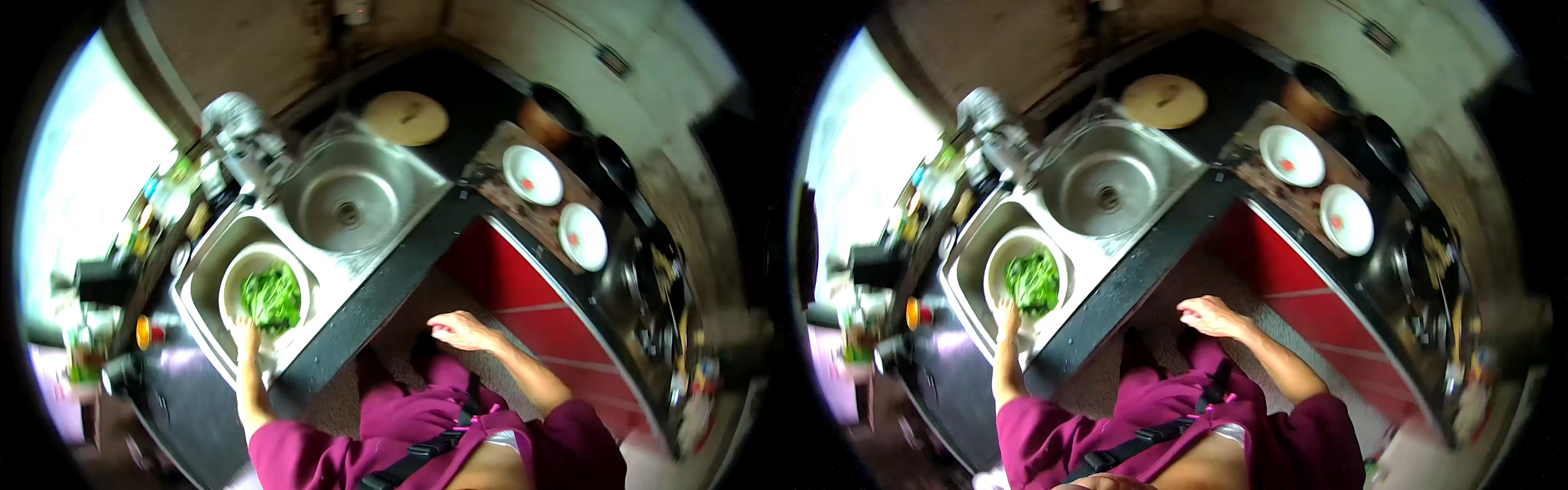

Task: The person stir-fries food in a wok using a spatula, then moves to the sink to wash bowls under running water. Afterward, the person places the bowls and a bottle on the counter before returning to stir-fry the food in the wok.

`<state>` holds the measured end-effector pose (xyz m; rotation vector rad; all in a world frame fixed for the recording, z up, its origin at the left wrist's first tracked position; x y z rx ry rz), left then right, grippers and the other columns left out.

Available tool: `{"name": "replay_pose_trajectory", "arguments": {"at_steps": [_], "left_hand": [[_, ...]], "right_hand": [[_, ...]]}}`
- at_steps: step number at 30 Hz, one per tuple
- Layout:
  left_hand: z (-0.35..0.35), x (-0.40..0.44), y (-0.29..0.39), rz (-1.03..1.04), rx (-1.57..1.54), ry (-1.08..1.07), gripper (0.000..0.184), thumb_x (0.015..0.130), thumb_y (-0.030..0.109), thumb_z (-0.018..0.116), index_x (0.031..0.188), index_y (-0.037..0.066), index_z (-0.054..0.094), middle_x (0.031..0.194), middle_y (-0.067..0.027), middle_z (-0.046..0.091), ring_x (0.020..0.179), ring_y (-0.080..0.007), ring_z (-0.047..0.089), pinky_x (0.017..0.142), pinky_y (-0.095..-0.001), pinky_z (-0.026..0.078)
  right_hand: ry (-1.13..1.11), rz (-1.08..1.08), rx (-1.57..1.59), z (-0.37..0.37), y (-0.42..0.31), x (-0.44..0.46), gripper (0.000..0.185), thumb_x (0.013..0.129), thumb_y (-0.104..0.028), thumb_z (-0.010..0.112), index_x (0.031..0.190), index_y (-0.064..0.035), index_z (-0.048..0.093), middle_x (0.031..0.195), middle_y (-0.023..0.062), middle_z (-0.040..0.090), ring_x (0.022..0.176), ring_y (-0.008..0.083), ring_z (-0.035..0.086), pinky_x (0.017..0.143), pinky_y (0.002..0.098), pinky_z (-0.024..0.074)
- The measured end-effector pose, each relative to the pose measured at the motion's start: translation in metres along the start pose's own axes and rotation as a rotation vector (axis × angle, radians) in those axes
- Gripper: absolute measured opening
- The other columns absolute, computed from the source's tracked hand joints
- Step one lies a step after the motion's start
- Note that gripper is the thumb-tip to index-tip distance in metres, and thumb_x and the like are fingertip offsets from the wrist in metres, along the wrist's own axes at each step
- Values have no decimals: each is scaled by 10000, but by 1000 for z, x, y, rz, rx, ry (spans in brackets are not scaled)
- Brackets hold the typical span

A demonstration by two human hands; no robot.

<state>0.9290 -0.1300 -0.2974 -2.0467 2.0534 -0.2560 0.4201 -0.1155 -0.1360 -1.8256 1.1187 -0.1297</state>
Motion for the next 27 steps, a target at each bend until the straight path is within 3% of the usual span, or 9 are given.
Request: {"name": "replay_pose_trajectory", "arguments": {"at_steps": [6,7,12,16,18,19,23,26,27], "left_hand": [[-30,-10,-21,439,-125,78,89,745,153,528,744,106,603,779,-78,581,840,-267,557,945,-533,284],[-41,-8,-23,507,22,-138,91,743,155,532,715,97,596,736,-74,576,793,-278,559,930,-520,302],[-185,-7,-63,206,169,-176,150,791,162,472,817,74,590,788,-95,575,842,-259,555,921,-468,327],[-245,21,-75,-7,271,-129,217,808,208,484,898,50,601,927,-132,601,943,-254,557,889,-426,365],[-293,21,-36,23,214,-160,286,810,283,524,930,27,573,980,-136,586,940,-281,545,846,-410,388],[-312,21,-7,177,153,143,200,792,274,558,863,92,601,851,-97,547,800,-264,545,772,-392,395],[-389,13,182,329,-565,-213,199,804,189,549,774,8,626,618,-179,558,562,-314,544,557,-406,416],[-396,-11,323,491,-994,-391,211,870,186,536,900,-4,622,634,-41,581,557,-93,509,490,-273,383],[-408,-30,387,793,-1127,-531,224,891,180,522,953,-20,600,715,-29,607,659,-99,551,585,-257,434]], "right_hand": [[74,-137,93,48,-49,26,337,787,-193,532,1041,27,561,768,172,600,693,285,584,639,390,447],[96,-155,115,50,-57,28,323,787,-189,532,1023,29,560,750,177,590,692,282,582,642,389,446],[192,-183,132,49,-78,23,226,756,-181,497,825,30,541,676,195,560,633,340,558,591,438,422],[268,-259,157,47,-82,5,258,766,-167,488,891,42,573,771,217,608,719,350,604,643,437,465],[231,-261,138,44,-81,-9,258,793,-144,505,961,40,568,769,200,599,715,338,592,647,418,459],[269,-281,149,39,-78,-18,255,790,-144,505,962,33,569,774,201,601,718,344,592,647,423,458],[472,-311,363,-10,-59,-82,245,805,-183,581,975,-7,568,715,160,601,636,242,591,589,346,471],[696,-313,728,-49,-14,-136,416,804,-221,652,1124,-1,503,862,92,612,660,127,563,552,278,453],[665,-315,954,-53,8,-150,450,809,-240,650,1149,4,487,899,73,598,669,113,553,543,260,442]]}}
Point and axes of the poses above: each hand's wrist, its own x-axis towards the middle knuckle, its own z-axis out of the palm, y = z × x, the point moved 10 cm from there along x, towards the middle knuckle
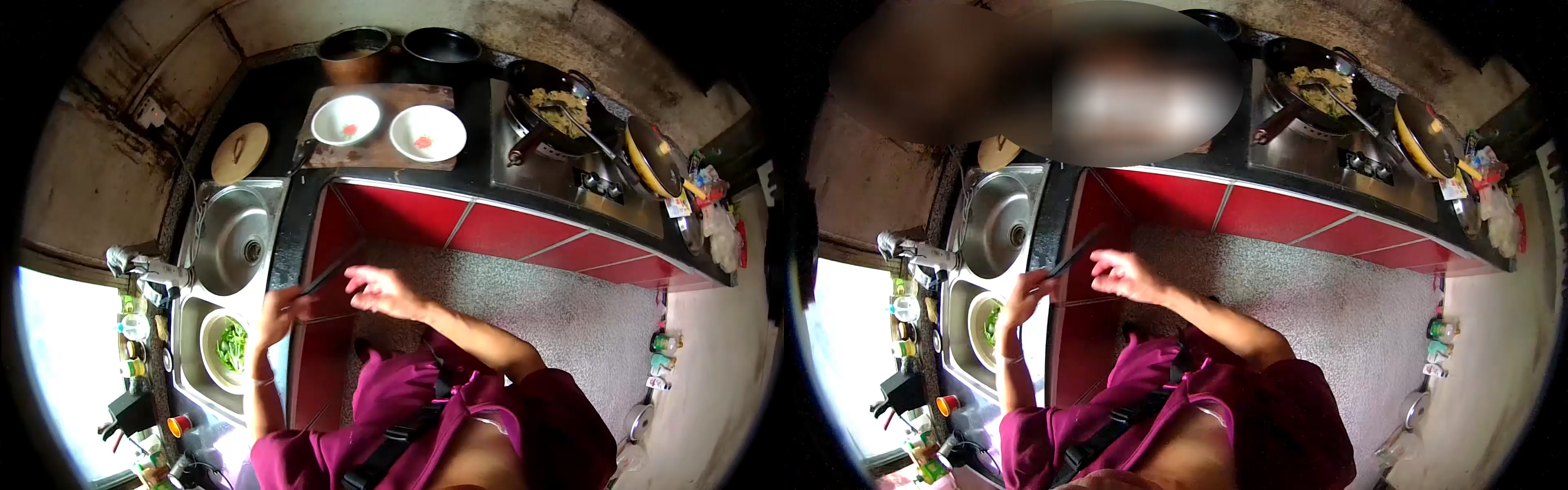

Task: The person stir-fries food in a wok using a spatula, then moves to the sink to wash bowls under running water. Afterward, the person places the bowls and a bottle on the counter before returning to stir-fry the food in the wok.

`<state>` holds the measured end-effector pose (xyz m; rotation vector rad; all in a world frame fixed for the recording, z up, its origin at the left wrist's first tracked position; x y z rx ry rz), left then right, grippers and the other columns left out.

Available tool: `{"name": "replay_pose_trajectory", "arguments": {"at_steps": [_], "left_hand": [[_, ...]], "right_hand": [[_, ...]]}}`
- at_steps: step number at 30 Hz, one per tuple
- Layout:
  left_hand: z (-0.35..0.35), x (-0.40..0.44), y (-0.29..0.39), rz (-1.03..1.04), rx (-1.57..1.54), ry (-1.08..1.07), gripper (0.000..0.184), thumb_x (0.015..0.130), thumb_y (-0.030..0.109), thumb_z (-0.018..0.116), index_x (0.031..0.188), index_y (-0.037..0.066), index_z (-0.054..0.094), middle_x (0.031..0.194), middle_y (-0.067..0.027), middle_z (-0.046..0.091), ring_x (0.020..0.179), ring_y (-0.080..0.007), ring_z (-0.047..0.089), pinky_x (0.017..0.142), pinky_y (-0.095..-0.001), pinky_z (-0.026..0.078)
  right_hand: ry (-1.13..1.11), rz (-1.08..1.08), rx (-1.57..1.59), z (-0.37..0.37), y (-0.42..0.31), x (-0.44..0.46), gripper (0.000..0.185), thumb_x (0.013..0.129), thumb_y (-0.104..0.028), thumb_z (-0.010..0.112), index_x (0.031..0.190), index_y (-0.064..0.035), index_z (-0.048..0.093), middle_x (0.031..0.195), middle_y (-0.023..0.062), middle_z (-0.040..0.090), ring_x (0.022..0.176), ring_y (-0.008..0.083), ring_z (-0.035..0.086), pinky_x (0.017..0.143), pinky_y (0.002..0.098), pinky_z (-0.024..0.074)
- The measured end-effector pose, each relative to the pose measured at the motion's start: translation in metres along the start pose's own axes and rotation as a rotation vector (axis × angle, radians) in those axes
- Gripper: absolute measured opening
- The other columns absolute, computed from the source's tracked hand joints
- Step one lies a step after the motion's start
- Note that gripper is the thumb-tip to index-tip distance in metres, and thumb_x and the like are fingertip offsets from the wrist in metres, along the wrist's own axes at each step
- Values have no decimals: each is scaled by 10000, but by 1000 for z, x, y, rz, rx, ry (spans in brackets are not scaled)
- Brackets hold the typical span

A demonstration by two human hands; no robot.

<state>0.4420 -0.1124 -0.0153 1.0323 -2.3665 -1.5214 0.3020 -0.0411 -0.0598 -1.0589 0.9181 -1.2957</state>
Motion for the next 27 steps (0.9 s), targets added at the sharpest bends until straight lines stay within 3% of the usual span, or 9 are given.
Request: {"name": "replay_pose_trajectory", "arguments": {"at_steps": [2,5,7,11,14,15,18,22,27], "left_hand": [[74,42,49,28,-151,-184,217,901,170,497,933,-17,603,684,-26,591,642,-72,533,568,-233,423],[162,93,77,57,-201,-371,144,870,96,517,903,-6,614,699,-51,621,645,-109,591,593,-259,469],[202,116,106,133,-78,-416,146,861,122,537,896,2,612,736,-85,645,656,-160,622,605,-286,471],[211,116,228,679,415,-227,436,808,270,634,1146,11,538,1070,-184,588,930,-282,601,770,-319,474],[217,138,264,437,-269,-470,454,798,216,659,1166,-9,515,1095,-161,578,992,-241,579,850,-348,459],[221,147,284,493,-123,-447,445,825,253,628,1165,-11,514,1107,-129,575,1046,-209,540,919,-327,412],[277,193,309,431,-510,-499,482,853,255,592,1234,-3,445,1147,-137,552,1059,-209,531,931,-327,407],[397,285,316,-50,-1108,-735,392,845,293,598,1110,25,491,1106,-198,548,1037,-279,541,922,-376,428],[470,343,350,-364,-1441,-854,239,830,275,615,876,55,537,990,-166,593,940,-285,577,895,-449,437]], "right_hand": [[90,21,281,-52,-19,-23,469,832,-269,625,1186,-6,467,895,29,566,674,70,523,523,209,413],[311,8,391,-132,-38,-73,273,884,-264,556,978,-11,598,709,3,537,564,65,486,491,202,385],[401,-35,144,-175,-58,-108,234,898,-233,535,843,-19,611,628,10,529,524,71,499,469,196,398],[623,-199,-55,-250,-146,-189,175,888,-127,523,809,1,612,693,62,571,506,116,528,465,248,462],[888,-517,-49,-302,-230,-275,172,886,-112,483,807,-28,610,825,128,560,530,172,533,446,280,458],[859,-630,-39,-317,-251,-297,199,901,-163,465,835,-35,602,877,117,542,553,176,520,462,297,447],[914,-869,-286,-346,-315,-354,271,917,-228,466,947,8,595,1017,112,527,686,185,543,591,307,469],[1118,-715,-520,-388,-367,-348,334,929,-276,450,1003,28,567,1128,139,511,859,205,559,734,324,478],[1276,-509,-562,-472,-381,-297,257,901,-222,520,901,6,639,835,38,611,600,75,526,575,191,443]]}}
Point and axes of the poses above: each hand's wrist, its own x-axis towards the middle knuckle, its own z-axis out of the palm, y = z × x, the point moved 10 cm from there along x, towards the middle knuckle
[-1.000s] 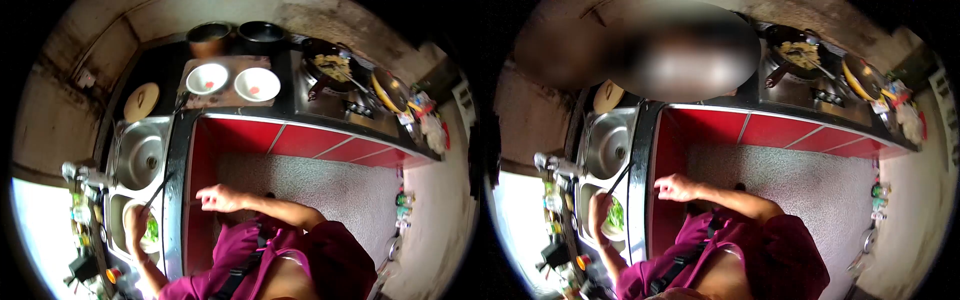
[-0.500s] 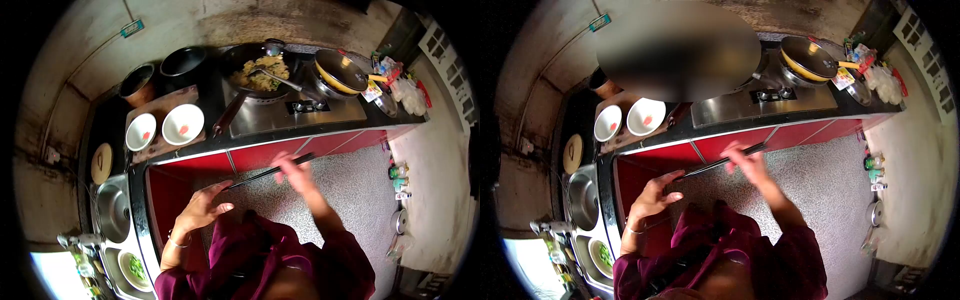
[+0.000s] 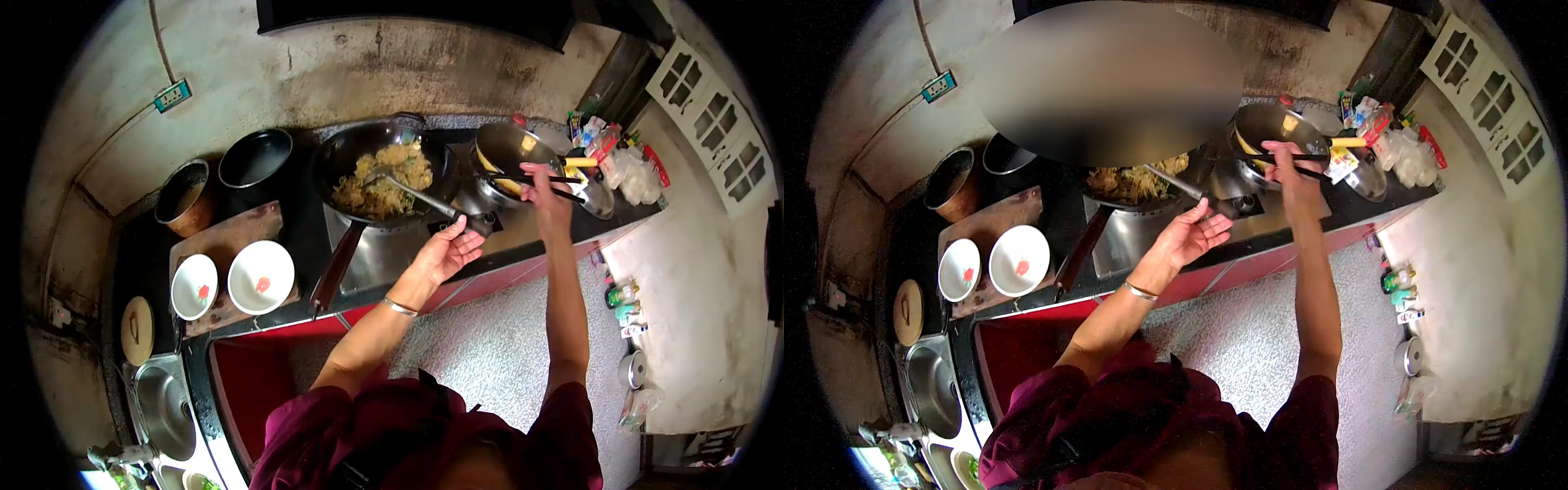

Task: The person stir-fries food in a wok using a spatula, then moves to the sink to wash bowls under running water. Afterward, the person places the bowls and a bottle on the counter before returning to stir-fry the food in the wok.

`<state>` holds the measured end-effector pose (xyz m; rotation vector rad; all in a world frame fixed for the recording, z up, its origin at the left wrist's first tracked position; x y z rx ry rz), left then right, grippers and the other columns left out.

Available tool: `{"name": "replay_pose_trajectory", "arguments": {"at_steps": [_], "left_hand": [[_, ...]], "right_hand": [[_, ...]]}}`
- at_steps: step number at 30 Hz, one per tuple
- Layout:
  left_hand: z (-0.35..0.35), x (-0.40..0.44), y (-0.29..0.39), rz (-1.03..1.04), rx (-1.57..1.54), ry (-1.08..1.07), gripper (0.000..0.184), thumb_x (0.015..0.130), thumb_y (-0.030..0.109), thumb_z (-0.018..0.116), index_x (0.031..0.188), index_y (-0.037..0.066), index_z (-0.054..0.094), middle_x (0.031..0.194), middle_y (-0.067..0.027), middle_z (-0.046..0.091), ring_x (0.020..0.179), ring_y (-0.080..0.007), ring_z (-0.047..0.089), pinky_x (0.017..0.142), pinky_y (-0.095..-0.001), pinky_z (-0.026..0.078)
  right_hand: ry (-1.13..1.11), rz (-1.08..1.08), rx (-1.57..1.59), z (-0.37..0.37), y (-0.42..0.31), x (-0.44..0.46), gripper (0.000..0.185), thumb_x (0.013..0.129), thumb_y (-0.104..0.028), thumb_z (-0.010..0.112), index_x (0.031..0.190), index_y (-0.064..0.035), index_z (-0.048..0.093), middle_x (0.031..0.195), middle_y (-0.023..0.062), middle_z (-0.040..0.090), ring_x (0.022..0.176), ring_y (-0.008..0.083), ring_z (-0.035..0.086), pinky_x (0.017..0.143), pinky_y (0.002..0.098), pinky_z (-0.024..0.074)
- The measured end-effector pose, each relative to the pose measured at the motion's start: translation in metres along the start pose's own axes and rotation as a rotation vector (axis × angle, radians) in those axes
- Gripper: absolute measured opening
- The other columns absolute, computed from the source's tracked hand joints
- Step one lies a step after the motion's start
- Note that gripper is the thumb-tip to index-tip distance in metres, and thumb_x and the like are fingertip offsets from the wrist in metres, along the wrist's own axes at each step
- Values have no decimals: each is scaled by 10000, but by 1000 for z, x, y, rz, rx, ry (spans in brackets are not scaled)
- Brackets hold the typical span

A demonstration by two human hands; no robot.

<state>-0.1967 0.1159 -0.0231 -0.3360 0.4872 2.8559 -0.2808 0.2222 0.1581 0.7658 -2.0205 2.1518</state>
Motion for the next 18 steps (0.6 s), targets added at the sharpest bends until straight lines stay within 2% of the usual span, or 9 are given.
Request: {"name": "replay_pose_trajectory", "arguments": {"at_steps": [2,3,6,7,8,10,14,17,18], "left_hand": [[15,16,4,6,-70,-93,214,832,279,617,851,71,567,852,-75,631,847,-222,604,867,-431,452],[15,21,4,11,-84,-105,188,852,259,590,843,73,568,837,-79,643,838,-216,616,886,-455,443],[10,22,7,79,-187,90,211,856,213,588,785,32,505,743,-53,541,660,-177,545,772,-429,526],[17,15,17,187,-164,120,222,863,191,580,781,14,475,713,-45,469,600,-160,489,709,-387,553],[20,6,29,288,-107,129,159,873,131,556,797,15,478,720,-44,473,627,-150,495,655,-336,538],[37,-18,48,323,-175,126,105,863,93,540,810,20,486,725,-31,461,648,-125,472,545,-243,454],[65,-60,74,280,-357,-55,41,841,34,496,849,25,456,720,-3,373,614,-84,367,451,-171,374],[76,-90,98,262,-495,-178,62,852,50,476,808,34,436,693,-2,354,599,-73,336,363,-143,327],[76,-100,104,285,-545,-198,81,866,55,461,800,35,417,687,-3,344,589,-70,325,333,-138,321]], "right_hand": [[42,-19,-25,9,23,26,249,888,-227,539,900,-1,643,745,27,600,508,56,480,491,183,399],[89,40,-2,14,37,36,243,870,-230,561,896,-3,645,727,39,589,482,64,478,452,184,387],[20,186,-44,47,87,61,272,819,-229,629,902,30,630,723,73,608,522,101,560,461,230,475],[-22,196,-38,53,107,71,285,813,-228,636,906,41,626,727,83,613,529,113,576,468,243,492],[-63,205,-28,58,127,80,299,807,-227,643,911,52,621,731,94,618,535,124,592,476,256,510],[-57,223,-41,59,147,100,298,815,-230,632,914,50,621,708,101,620,521,135,600,459,258,509],[-135,199,-175,68,187,131,245,823,-212,609,872,27,631,667,103,616,480,145,592,439,262,505],[-227,326,-95,111,219,135,219,823,-184,600,788,32,609,599,80,589,469,136,592,382,267,478],[-302,302,-148,128,218,138,205,820,-172,603,801,33,600,570,69,574,442,140,580,368,270,469]]}}
Point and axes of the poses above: each hand's wrist, its own x-axis towards the middle knuckle, its own z-axis out of the palm, y = z × x, the point moved 10 cm from there along x, towards the middle knuckle
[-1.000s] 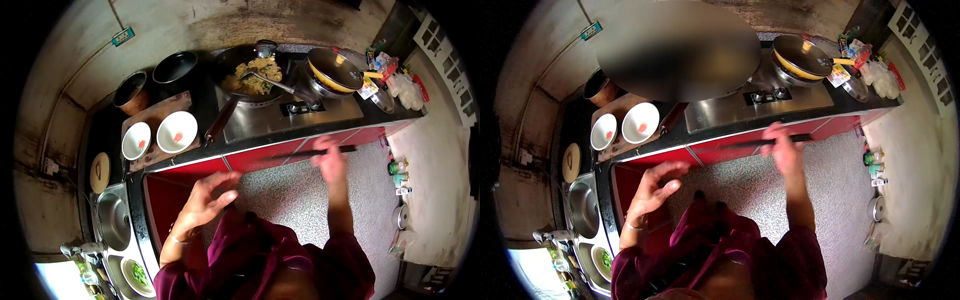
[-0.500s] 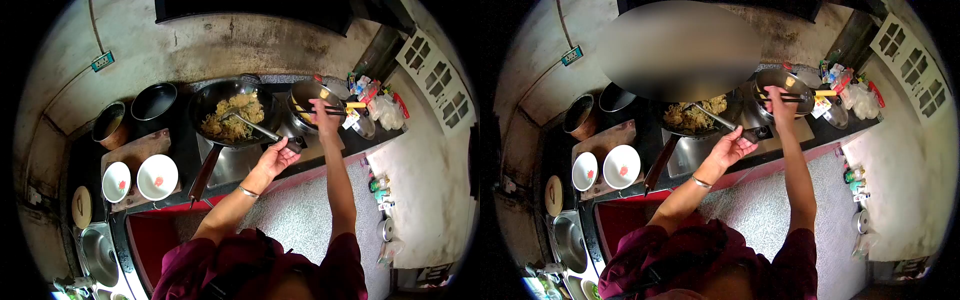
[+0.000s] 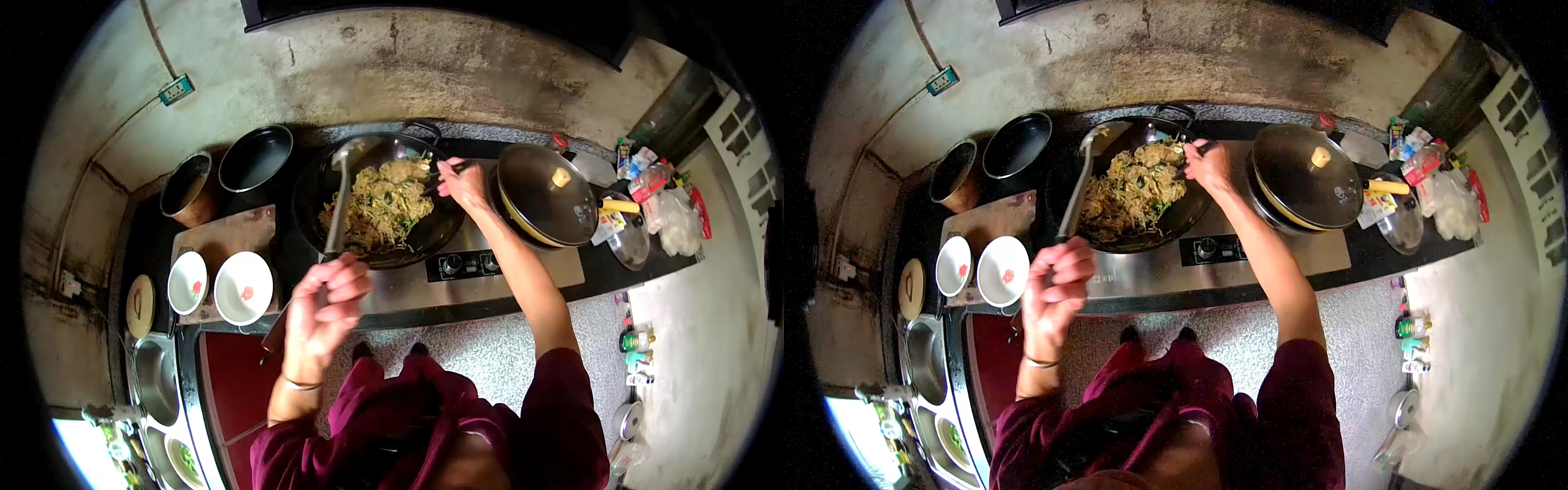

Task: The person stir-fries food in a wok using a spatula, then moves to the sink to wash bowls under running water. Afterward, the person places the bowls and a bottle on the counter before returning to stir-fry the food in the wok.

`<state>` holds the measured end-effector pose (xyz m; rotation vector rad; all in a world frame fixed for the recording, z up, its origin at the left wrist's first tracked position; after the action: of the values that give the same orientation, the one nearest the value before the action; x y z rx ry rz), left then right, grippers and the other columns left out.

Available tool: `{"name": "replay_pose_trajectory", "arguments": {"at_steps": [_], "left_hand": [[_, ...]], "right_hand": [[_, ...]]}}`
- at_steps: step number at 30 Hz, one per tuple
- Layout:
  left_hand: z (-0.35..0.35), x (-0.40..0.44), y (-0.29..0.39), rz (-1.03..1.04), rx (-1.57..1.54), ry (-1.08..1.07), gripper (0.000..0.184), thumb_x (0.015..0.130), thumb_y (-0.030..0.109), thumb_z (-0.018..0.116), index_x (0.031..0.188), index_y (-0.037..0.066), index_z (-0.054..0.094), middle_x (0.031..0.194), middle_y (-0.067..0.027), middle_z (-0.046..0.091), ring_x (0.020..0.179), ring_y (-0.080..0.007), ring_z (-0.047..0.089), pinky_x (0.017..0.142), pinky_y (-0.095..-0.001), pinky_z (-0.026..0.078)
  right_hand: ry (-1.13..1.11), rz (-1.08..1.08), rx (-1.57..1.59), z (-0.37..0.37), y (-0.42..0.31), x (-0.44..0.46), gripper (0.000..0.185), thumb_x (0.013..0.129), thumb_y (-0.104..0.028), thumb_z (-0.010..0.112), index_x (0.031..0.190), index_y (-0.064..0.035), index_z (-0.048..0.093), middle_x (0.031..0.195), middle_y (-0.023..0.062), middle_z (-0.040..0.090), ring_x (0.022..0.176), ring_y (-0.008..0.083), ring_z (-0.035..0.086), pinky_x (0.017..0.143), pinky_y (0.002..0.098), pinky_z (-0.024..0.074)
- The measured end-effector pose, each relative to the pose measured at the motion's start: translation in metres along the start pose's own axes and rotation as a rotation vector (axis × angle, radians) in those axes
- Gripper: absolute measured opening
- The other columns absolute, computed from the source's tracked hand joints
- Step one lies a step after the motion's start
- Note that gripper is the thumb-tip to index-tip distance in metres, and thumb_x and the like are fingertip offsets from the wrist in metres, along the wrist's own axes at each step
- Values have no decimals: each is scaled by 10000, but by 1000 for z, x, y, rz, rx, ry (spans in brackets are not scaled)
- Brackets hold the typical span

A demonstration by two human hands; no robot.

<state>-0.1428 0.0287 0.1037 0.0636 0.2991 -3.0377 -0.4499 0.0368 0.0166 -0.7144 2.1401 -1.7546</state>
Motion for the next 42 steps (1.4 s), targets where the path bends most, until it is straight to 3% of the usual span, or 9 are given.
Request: {"name": "replay_pose_trajectory", "arguments": {"at_steps": [7,14,15,22,27,30,32,36,42], "left_hand": [[-8,-56,40,48,252,138,69,824,28,440,816,62,380,632,-5,340,490,-76,314,288,-163,334],[-17,-80,79,7,701,223,150,668,94,523,746,58,400,556,-44,387,398,-132,364,273,-252,328],[-18,-81,89,29,863,276,174,629,127,548,707,57,409,550,-65,420,387,-154,369,288,-277,324],[-31,-81,131,61,1306,267,229,535,182,594,654,44,454,707,-123,549,692,-207,514,628,-295,385],[-21,-75,129,20,1546,182,328,524,286,599,701,15,548,1062,-169,579,909,-222,514,794,-284,345],[-29,-74,130,-19,1496,189,307,506,288,593,664,29,545,1149,-191,547,925,-220,511,789,-281,340],[-29,-70,129,3,1389,150,286,496,280,580,648,41,542,1142,-201,548,946,-228,510,790,-289,341],[-34,-65,133,61,1373,139,219,508,240,547,602,49,493,1089,-228,562,974,-277,512,890,-350,337],[-45,-57,133,175,1313,105,197,517,204,549,604,51,461,964,-230,584,960,-281,507,919,-380,339]], "right_hand": [[-42,10,40,23,-12,13,239,839,-202,574,737,14,582,559,62,569,443,131,573,398,266,479],[-492,-692,-113,59,-112,-99,124,838,-125,579,797,-22,636,679,68,625,549,124,584,441,281,462],[-570,-615,-170,66,-104,-104,103,823,-104,591,811,-13,635,692,75,630,589,136,598,474,280,477],[-690,-867,-433,113,-76,-114,87,799,-81,593,848,-13,618,793,109,620,637,230,599,580,348,510],[-526,-1168,-546,100,-91,-96,142,784,53,498,697,-60,499,641,50,506,524,144,524,394,235,453],[-385,-799,-343,51,-108,-57,106,806,-32,567,704,-25,596,652,47,584,567,98,566,437,216,468],[-261,-292,-144,20,-80,-21,101,811,-76,593,735,-21,632,659,56,611,536,86,565,454,216,469],[-129,36,-194,39,-12,4,97,820,-67,577,740,-15,598,613,49,577,498,100,561,426,244,477],[-267,6,1,87,-42,-10,199,861,-138,564,802,45,614,664,105,624,478,112,577,386,241,463]]}}
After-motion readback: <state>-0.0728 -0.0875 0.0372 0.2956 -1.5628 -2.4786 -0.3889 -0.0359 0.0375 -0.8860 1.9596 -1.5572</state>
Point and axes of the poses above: each hand's wrist, its own x-axis towards the middle knuckle, its own z-axis out of the palm, y = z × x, the point moved 10 cm from there along x, towards the middle knuckle
